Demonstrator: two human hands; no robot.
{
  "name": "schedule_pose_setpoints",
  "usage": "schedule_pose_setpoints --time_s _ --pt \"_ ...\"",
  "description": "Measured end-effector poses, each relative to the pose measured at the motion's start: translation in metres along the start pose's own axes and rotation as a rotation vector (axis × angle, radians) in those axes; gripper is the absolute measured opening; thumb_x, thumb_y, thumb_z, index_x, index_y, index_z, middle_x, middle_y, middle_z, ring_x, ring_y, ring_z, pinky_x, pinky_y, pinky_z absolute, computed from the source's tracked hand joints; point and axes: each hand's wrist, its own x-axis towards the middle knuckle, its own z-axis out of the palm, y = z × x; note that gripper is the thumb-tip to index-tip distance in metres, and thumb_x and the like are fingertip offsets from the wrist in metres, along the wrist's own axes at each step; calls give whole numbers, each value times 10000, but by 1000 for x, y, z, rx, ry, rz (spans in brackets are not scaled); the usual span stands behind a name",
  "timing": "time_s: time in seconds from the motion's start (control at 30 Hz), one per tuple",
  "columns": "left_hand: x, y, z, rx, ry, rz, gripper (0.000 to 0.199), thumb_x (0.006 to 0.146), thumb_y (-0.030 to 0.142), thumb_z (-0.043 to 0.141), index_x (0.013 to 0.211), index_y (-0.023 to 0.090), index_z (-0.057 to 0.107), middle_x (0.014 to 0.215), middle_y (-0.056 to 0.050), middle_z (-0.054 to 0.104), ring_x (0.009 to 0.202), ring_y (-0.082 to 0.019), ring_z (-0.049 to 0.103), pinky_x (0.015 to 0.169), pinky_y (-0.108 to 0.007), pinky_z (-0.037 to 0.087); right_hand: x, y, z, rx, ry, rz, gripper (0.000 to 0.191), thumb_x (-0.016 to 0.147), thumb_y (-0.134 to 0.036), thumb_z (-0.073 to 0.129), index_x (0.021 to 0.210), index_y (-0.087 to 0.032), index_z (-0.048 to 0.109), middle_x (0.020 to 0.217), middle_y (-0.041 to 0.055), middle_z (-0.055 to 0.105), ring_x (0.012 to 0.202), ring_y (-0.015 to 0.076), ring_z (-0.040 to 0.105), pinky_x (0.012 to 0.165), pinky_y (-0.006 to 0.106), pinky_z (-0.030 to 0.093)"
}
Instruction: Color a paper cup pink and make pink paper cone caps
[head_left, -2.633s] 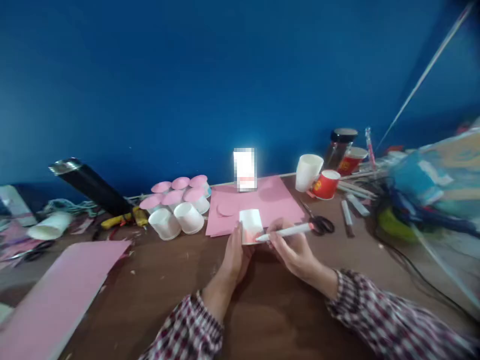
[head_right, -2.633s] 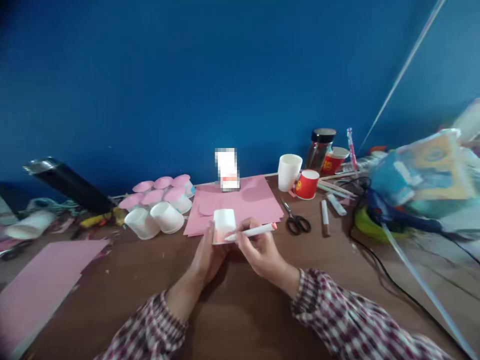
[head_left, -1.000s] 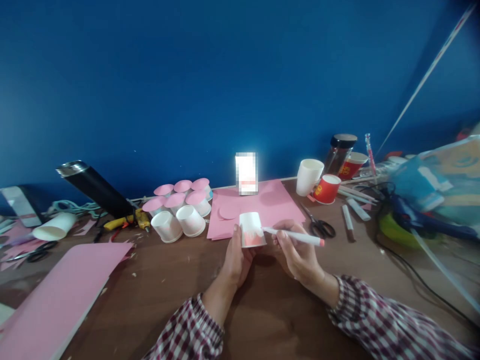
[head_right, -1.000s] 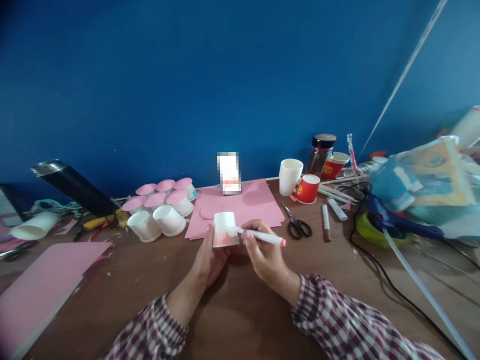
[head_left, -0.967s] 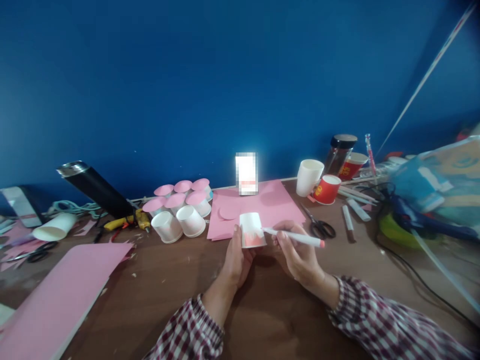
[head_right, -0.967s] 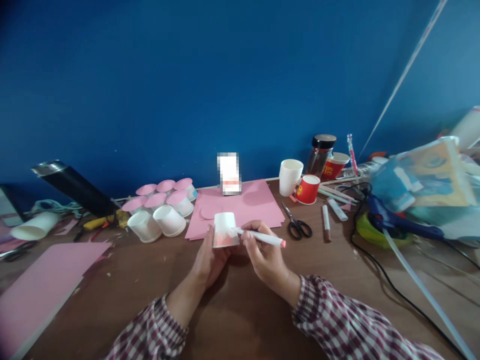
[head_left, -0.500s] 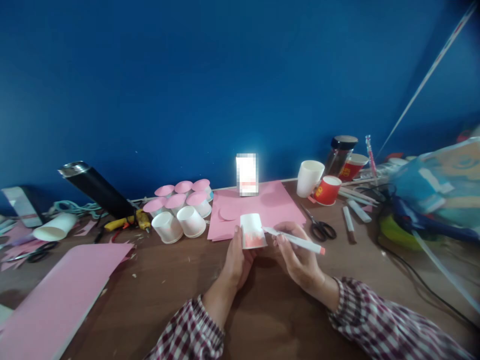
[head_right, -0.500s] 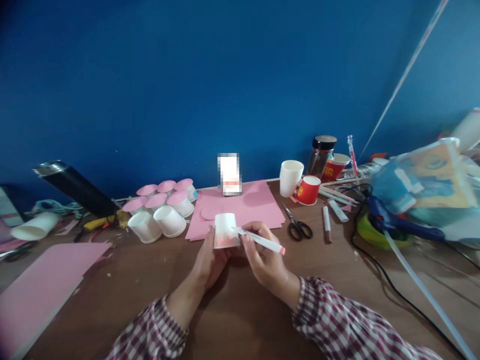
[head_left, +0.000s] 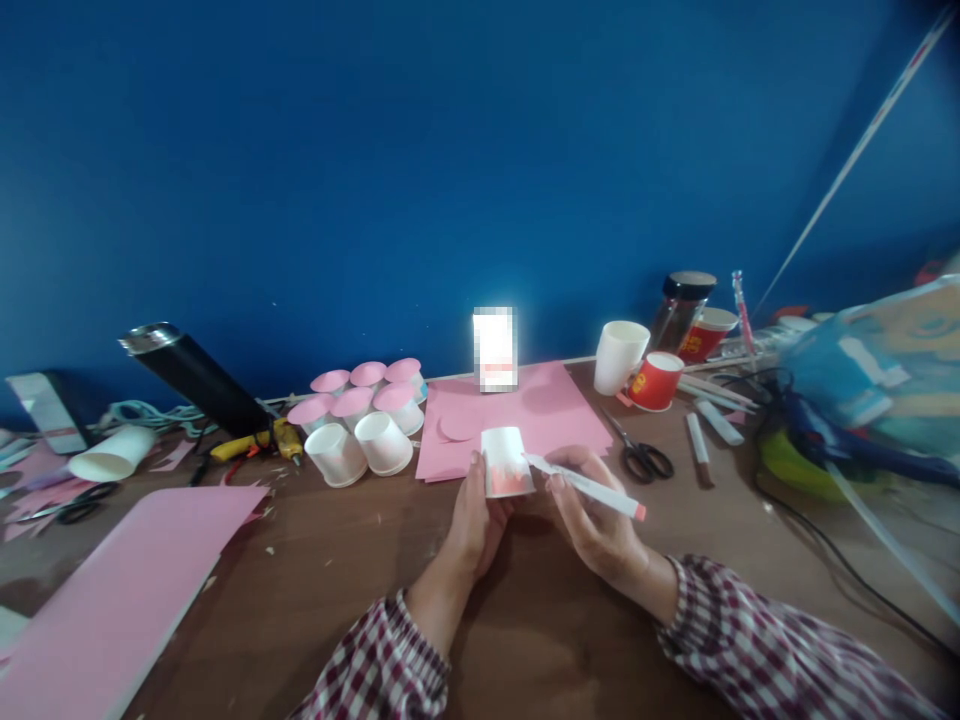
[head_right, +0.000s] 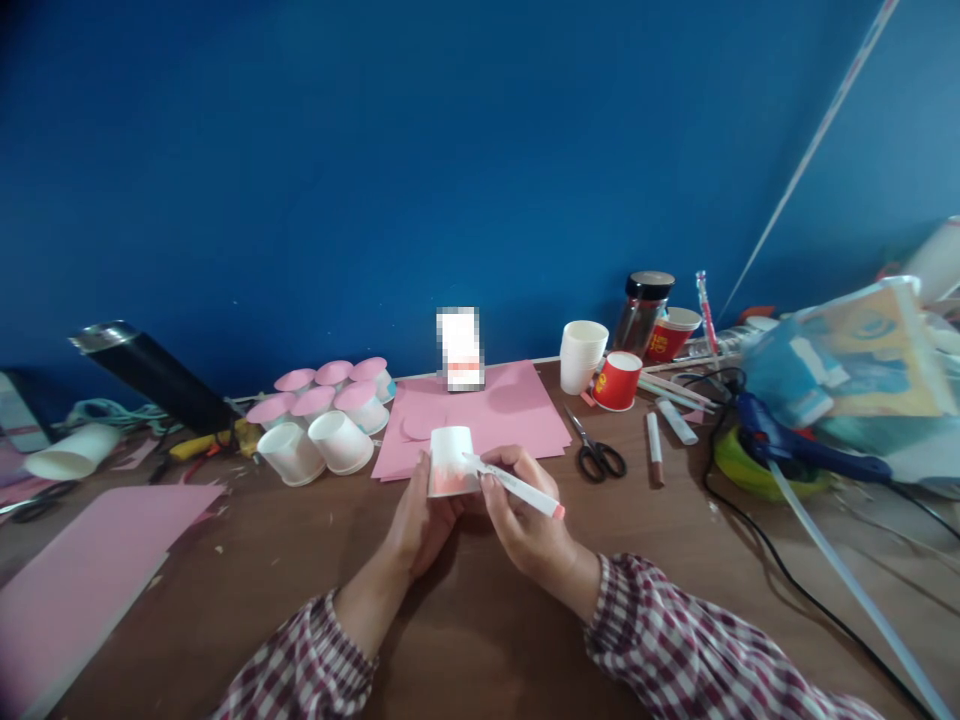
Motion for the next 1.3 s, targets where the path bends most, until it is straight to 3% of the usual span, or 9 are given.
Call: schedule_pose_setpoints --time_s 0.63,0.93,1.13,1.3 --pt "-1 0 0 15 17 26 471 852 563 552 1010 129 644 892 -96 674 803 -214 608 778 -345 479 0 -2 0 -27 -18 -13 90 888 -198 568 972 -221 547 857 34 602 752 178 589 702 304 501" --pt "1 -1 0 3 22 7 430 858 553 537 980 160 659 910 -110 678 836 -258 616 796 -369 472 -5 6 2 35 -47 34 39 918 -217 534 941 -216 565 824 25 613 716 164 591 673 288 489" --pt "0 -1 0 24 29 17 401 870 534 530 938 159 654 822 -84 664 740 -216 591 747 -350 464 -3 3 1 -12 -95 -4 100 913 -197 530 983 -200 601 873 45 645 766 174 614 701 291 494" --pt "-1 -1 0 35 8 21 431 886 539 501 944 136 643 859 -92 672 779 -207 593 761 -330 467 -2 3 2 -62 -63 -35 99 904 -178 544 979 -201 603 850 32 651 742 163 612 689 276 495"
